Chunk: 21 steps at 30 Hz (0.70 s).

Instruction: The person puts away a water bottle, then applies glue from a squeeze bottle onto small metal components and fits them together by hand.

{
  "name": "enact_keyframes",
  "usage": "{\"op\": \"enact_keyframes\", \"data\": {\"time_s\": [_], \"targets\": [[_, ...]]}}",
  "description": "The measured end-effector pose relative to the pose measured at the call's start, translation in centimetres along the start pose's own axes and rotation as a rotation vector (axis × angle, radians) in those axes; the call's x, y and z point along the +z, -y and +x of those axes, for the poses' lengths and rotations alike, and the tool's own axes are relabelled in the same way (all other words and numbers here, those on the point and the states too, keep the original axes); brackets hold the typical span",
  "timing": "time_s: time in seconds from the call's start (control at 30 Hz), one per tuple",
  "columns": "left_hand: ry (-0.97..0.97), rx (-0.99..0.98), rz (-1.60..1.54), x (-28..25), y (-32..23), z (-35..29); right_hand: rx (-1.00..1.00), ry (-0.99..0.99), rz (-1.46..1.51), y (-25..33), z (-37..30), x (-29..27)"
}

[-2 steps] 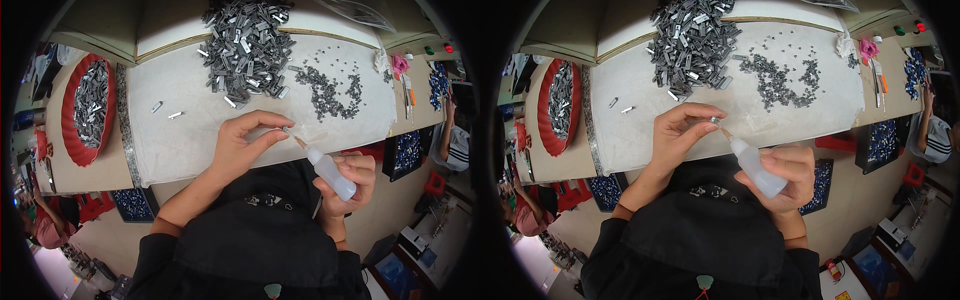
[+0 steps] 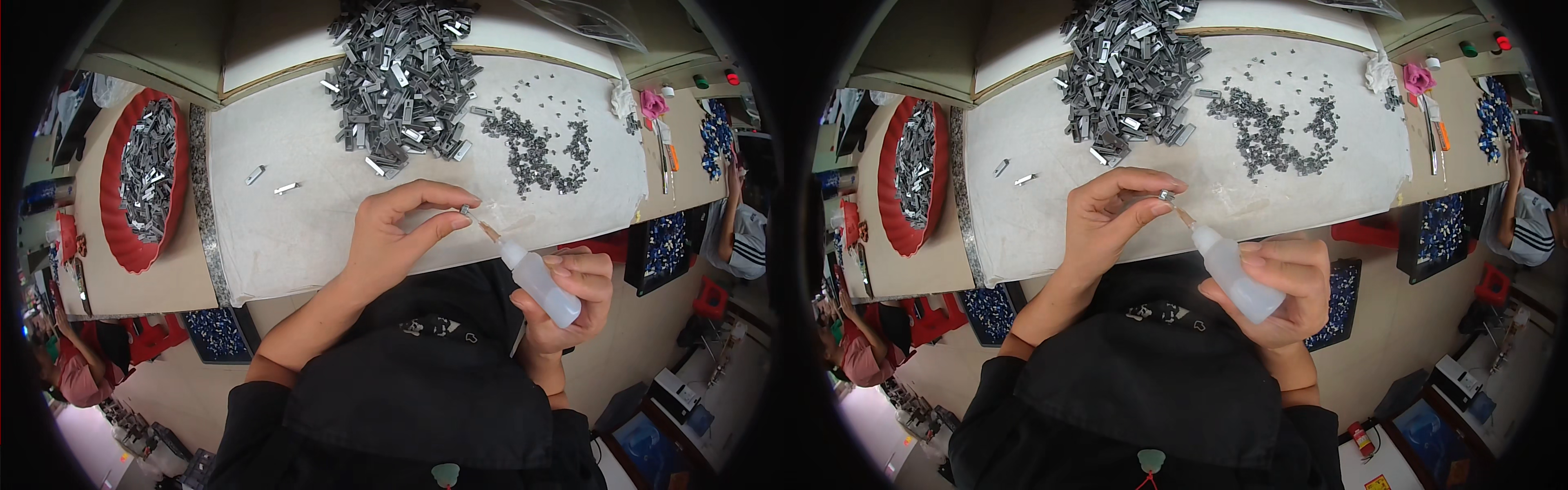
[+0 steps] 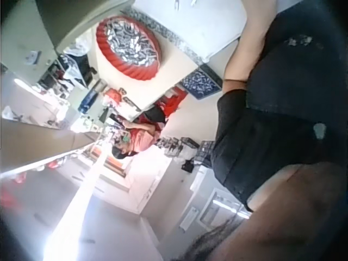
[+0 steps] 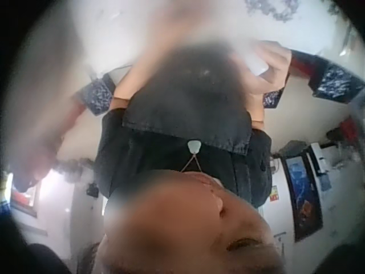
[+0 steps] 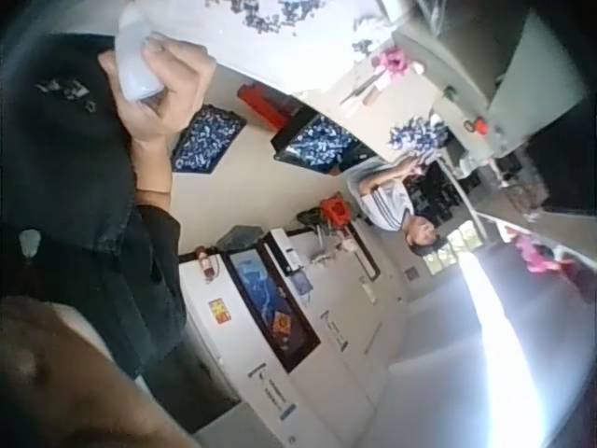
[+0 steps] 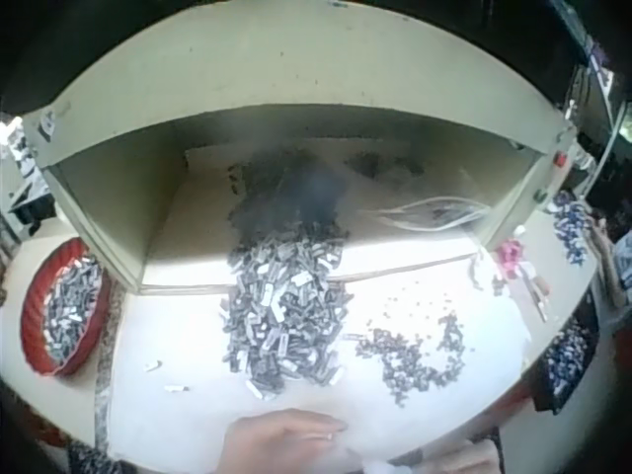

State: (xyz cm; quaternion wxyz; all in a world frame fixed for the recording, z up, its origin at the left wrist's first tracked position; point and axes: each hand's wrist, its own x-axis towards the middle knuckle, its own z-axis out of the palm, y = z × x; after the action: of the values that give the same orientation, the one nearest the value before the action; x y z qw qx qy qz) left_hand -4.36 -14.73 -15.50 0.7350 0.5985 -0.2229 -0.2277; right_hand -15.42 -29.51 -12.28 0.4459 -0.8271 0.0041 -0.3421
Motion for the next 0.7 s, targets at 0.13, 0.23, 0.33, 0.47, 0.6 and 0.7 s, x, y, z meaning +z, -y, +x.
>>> {"op": "enact_keyframes", "data": {"time_s": [0.13,0.23,0.33,0.47,0.6,0.7], "targets": [[-0.002,-0.002,-0.002,0.00,0.00,0.01,-0.037,0.032,0.050,0.11,0.64,-0.05],[0.003,-0.001,-0.006,0.02,0.02,-0.01,-0.030,0.027,0.061,0.10,0.52,-0.06],[0.001,0.007,-0.003,0.05,0.16,-0.01,-0.037,0.024,0.050,0.08,0.49,-0.07],[0.004,0.000,0.008,0.05,0.18,0.02,-0.007,0.005,-0.016,-0.02,0.01,-0.01],[0.003,0.003,-0.005,0.08,0.11,0.00,-0.007,0.017,-0.009,-0.01,0.00,-0.01],[0.003,-0.001,-0.005,0.09,0.06,-0.01,-0.011,0.012,-0.010,-0.02,-0.02,0.00]]}}
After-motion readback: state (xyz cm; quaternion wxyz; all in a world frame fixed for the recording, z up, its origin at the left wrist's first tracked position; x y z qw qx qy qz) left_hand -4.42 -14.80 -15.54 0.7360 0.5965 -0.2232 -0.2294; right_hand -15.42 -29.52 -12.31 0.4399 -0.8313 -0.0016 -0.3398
